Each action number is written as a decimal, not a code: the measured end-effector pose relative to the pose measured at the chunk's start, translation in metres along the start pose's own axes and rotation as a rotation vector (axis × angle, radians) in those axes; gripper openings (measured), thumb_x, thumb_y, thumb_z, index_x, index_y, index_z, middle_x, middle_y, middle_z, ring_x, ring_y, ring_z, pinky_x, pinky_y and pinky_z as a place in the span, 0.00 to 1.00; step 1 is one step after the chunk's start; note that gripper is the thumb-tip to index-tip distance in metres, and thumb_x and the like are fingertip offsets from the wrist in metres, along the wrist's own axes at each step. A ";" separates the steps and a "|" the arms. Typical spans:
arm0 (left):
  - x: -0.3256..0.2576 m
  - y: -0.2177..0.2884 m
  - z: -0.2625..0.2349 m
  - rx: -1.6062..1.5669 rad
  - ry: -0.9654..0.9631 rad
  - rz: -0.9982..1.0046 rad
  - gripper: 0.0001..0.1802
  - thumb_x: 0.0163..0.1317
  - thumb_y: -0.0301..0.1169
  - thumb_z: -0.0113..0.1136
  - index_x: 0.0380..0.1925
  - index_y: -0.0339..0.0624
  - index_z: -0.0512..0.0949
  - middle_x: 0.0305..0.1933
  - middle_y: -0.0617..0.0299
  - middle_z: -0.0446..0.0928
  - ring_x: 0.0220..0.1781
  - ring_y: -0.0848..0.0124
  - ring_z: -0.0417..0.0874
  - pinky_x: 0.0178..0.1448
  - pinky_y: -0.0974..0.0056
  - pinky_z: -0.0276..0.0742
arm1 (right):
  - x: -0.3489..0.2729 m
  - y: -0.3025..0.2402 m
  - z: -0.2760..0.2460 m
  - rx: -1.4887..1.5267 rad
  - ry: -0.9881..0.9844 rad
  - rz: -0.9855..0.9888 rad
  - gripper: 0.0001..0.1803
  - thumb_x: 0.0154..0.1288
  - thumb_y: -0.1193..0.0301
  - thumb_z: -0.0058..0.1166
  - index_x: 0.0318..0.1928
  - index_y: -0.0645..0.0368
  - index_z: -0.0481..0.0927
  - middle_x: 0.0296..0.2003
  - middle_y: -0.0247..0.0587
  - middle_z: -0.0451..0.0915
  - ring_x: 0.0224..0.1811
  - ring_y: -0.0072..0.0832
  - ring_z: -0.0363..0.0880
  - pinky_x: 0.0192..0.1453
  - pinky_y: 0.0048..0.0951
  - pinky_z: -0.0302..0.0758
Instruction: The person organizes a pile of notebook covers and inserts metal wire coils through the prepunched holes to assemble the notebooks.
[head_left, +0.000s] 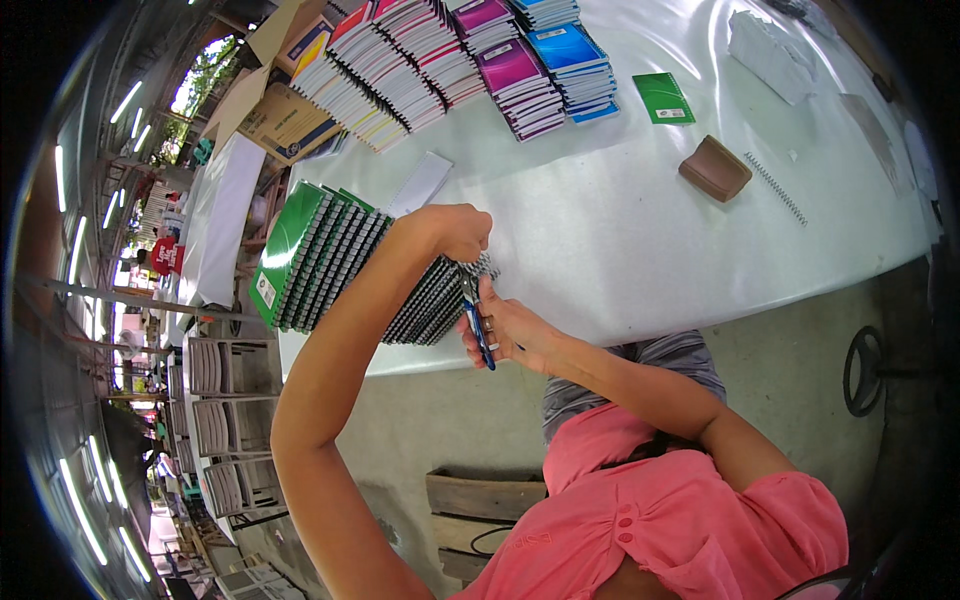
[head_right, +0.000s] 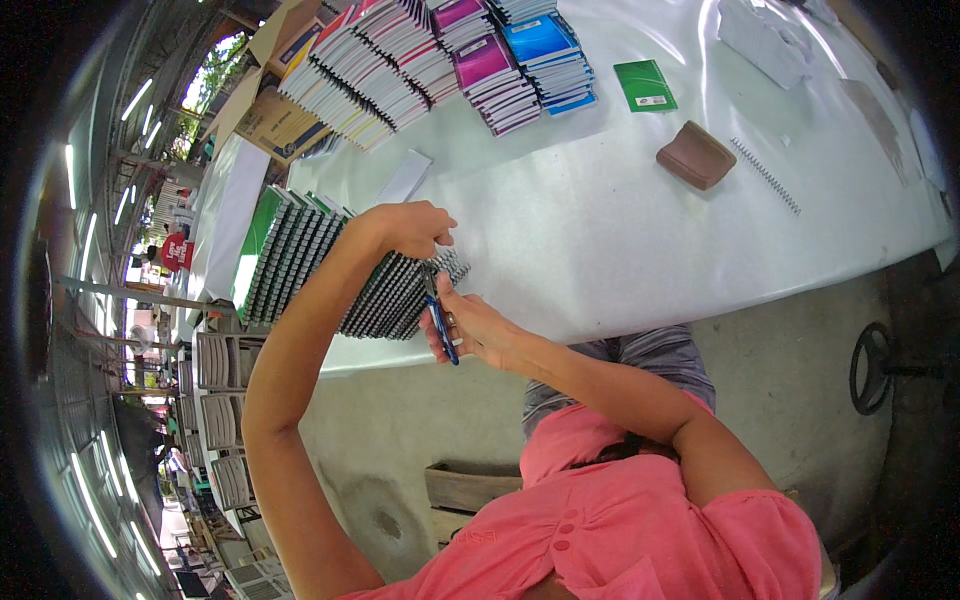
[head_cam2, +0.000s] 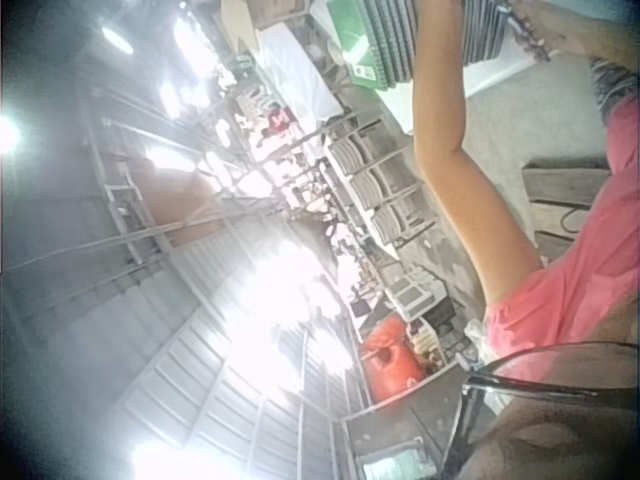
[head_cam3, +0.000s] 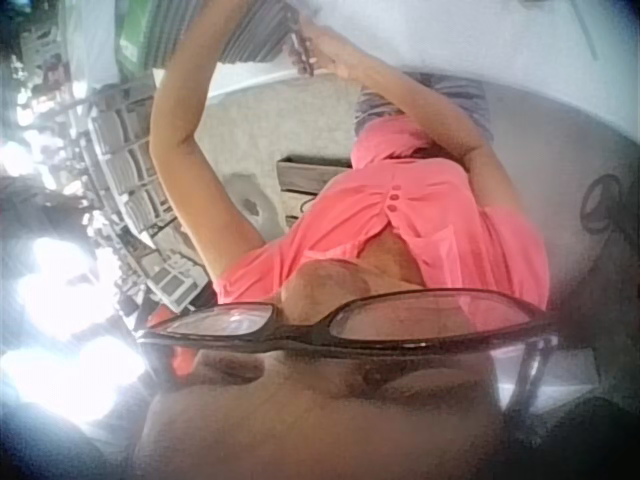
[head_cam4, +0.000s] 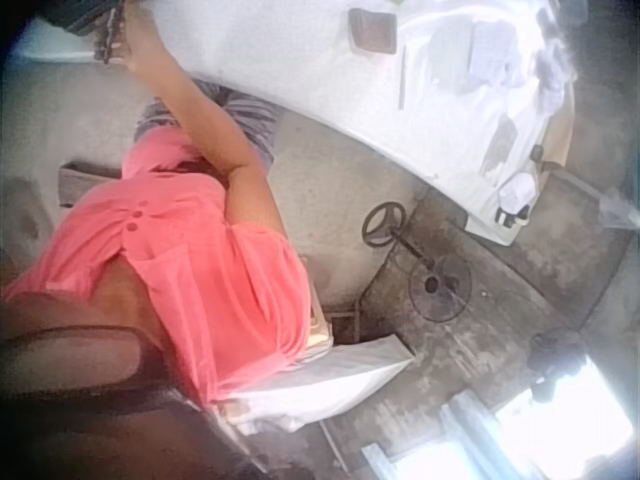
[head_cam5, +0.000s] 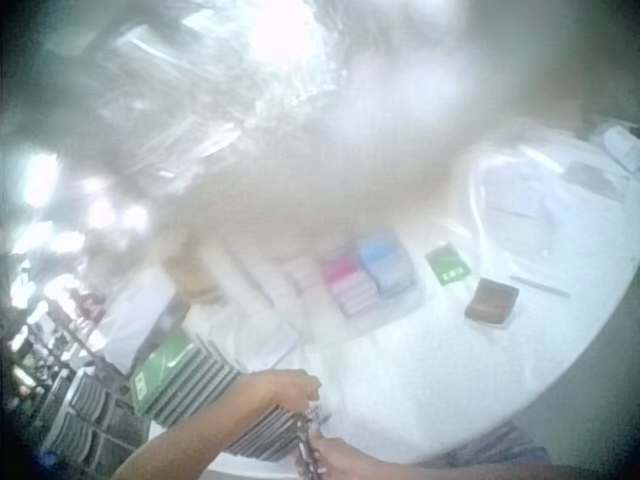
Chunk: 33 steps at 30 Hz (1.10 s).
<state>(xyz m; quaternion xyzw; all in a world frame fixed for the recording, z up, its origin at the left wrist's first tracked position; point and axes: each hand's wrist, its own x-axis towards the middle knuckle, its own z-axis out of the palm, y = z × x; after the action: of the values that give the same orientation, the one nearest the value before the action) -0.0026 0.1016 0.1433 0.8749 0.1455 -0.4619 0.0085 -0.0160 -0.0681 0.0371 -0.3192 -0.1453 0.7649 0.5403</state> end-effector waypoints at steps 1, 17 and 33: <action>0.001 -0.003 0.003 0.002 0.025 0.016 0.25 0.48 0.24 0.58 0.50 0.35 0.81 0.61 0.47 0.76 0.55 0.51 0.81 0.59 0.57 0.76 | -0.001 0.000 0.001 0.013 0.004 -0.005 0.41 0.65 0.30 0.35 0.36 0.60 0.76 0.25 0.36 0.73 0.28 0.30 0.76 0.34 0.35 0.78; 0.007 -0.009 0.013 -0.055 0.125 0.103 0.20 0.49 0.25 0.60 0.45 0.42 0.84 0.47 0.50 0.84 0.49 0.54 0.85 0.51 0.57 0.80 | -0.004 0.003 0.001 -0.004 -0.017 0.044 0.42 0.63 0.29 0.32 0.38 0.60 0.74 0.26 0.36 0.72 0.29 0.31 0.73 0.37 0.36 0.75; 0.005 0.001 0.013 0.002 0.107 0.039 0.21 0.48 0.31 0.68 0.45 0.40 0.83 0.47 0.51 0.84 0.51 0.55 0.84 0.53 0.57 0.80 | 0.001 0.012 -0.009 0.009 -0.016 0.032 0.43 0.62 0.28 0.33 0.37 0.60 0.74 0.27 0.37 0.73 0.30 0.31 0.75 0.36 0.36 0.76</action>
<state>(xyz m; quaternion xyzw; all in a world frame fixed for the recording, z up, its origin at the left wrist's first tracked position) -0.0096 0.0998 0.1316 0.9009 0.1281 -0.4145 0.0091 -0.0192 -0.0728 0.0235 -0.3130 -0.1409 0.7766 0.5283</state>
